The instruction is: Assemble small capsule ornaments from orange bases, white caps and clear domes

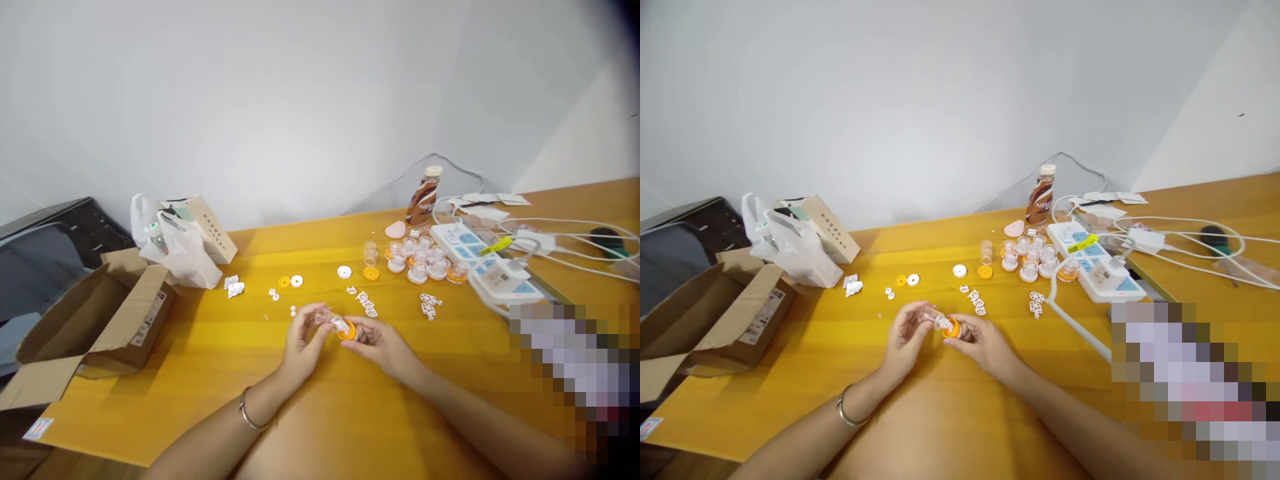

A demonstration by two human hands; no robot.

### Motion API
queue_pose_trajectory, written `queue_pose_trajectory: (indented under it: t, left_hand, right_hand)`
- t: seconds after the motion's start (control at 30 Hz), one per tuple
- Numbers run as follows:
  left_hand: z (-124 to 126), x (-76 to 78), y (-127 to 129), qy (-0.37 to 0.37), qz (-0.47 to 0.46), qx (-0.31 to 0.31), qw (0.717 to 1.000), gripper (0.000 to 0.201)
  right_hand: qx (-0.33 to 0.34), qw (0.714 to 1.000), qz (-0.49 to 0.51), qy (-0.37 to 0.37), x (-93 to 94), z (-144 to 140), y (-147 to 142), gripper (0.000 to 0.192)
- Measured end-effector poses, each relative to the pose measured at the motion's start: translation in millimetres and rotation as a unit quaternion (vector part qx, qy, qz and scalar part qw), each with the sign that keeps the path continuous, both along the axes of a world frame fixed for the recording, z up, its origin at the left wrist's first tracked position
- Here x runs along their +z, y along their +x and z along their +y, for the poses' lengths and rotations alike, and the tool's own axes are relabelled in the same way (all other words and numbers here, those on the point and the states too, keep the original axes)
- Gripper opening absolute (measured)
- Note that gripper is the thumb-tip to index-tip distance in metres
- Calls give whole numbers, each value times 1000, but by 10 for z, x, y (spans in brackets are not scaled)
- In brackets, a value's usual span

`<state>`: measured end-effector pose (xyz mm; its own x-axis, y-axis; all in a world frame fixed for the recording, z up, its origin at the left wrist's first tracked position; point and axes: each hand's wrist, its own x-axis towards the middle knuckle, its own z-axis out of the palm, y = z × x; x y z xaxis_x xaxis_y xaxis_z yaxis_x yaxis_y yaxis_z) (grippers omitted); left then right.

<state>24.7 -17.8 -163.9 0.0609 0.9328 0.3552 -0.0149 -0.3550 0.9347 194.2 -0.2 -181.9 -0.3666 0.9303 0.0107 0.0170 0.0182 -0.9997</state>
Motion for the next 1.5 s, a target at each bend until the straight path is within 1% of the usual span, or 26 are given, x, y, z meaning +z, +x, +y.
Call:
queue_pose_trajectory:
  t: [0.23,0.33,0.5,0.73,0.87,1.03,1.13,1.23,1.33,1.43,1.5]
  left_hand:
    - [-39,-17,7,5,87,-39,995,33]
    - [-46,-18,20,-2,102,-40,994,29]
    - [-34,-13,31,5,122,-28,992,26]
    - [-17,39,0,5,146,-43,988,23]
    - [-13,38,-5,5,163,-25,986,21]
    - [-19,7,23,-13,155,18,988,24]
    - [-17,17,31,-27,140,17,990,23]
    - [-4,47,10,-30,123,-13,992,21]
    - [18,80,-28,-38,103,-60,992,24]
    - [37,117,-56,-77,46,-115,989,28]
    - [41,144,-62,-101,9,-135,986,31]
  right_hand:
    - [12,999,-24,23,59,-25,10,36]
    - [12,999,-25,30,72,-32,16,34]
    - [28,999,-12,28,60,-35,16,33]
    - [41,999,-22,22,46,-54,29,33]
    - [43,997,-48,30,55,-73,31,30]
    - [23,995,-76,54,88,-101,19,26]
    - [16,995,-81,60,82,-106,13,26]
    - [22,997,-62,31,65,-104,9,27]
    - [53,998,-15,-35,76,-107,3,30]
    - [95,989,44,-100,116,-116,0,28]
    - [108,981,90,-136,139,-123,5,28]
